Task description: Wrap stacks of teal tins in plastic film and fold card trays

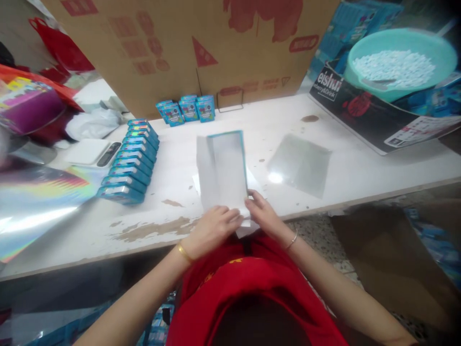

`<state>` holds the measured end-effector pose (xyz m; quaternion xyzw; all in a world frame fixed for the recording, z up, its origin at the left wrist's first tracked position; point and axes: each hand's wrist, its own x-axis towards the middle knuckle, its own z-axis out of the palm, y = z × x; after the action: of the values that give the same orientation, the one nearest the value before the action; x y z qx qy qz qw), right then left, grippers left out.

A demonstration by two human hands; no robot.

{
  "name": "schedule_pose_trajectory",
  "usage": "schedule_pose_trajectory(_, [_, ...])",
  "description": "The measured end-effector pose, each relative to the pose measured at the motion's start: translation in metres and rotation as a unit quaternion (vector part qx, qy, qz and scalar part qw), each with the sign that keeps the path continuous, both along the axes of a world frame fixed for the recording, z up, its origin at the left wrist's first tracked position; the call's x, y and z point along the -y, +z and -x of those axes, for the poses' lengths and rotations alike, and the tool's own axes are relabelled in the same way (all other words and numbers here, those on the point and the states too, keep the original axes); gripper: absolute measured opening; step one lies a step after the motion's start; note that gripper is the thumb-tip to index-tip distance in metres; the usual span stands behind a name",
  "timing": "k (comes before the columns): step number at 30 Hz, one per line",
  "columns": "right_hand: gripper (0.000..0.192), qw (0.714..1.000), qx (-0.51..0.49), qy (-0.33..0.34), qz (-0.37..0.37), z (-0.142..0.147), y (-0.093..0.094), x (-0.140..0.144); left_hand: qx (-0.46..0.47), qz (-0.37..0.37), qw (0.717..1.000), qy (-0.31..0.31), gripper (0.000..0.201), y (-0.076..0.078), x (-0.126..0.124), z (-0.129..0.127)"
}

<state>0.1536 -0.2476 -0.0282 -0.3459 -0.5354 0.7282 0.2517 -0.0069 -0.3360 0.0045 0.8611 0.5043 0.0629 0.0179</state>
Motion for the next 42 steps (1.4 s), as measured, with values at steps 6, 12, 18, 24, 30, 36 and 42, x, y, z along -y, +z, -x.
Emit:
schedule_pose_trajectory(6, [0.039, 0.982, 0.143, 0.102, -0.077, 0.002, -0.014, -0.009, 0.105, 0.199, 0.974, -0.002, 0.025, -0.016, -0.007, 0.018])
schedule_pose_trajectory(12, [0.036, 0.916, 0.112, 0.07, -0.378, -0.027, -0.034, -0.021, 0.12, 0.275, 0.953, 0.037, 0.023, -0.014, -0.019, 0.017])
schedule_pose_trajectory(18, [0.041, 0.899, 0.046, 0.137, -0.413, -0.043, -0.053, -0.005, 0.091, 0.238, 0.966, 0.051, 0.016, -0.018, -0.022, 0.013])
schedule_pose_trajectory(24, [0.037, 0.912, 0.035, 0.146, -0.382, -0.035, -0.056, -0.006, 0.109, 0.21, 0.971, 0.01, 0.023, -0.021, -0.02, 0.016])
schedule_pose_trajectory(30, [0.028, 0.913, -0.002, 0.201, -0.356, -0.037, -0.056, -0.014, 0.135, 0.232, 0.963, 0.033, 0.03, -0.021, -0.025, 0.017])
schedule_pose_trajectory(36, [0.023, 0.909, 0.009, 0.224, -0.351, -0.037, -0.05, -0.02, 0.111, 0.246, 0.959, 0.086, 0.028, -0.019, -0.03, 0.009])
schedule_pose_trajectory(42, [0.029, 0.909, 0.025, 0.231, -0.346, -0.041, -0.045, -0.011, 0.151, 0.217, 0.961, 0.082, 0.021, -0.02, -0.03, 0.009])
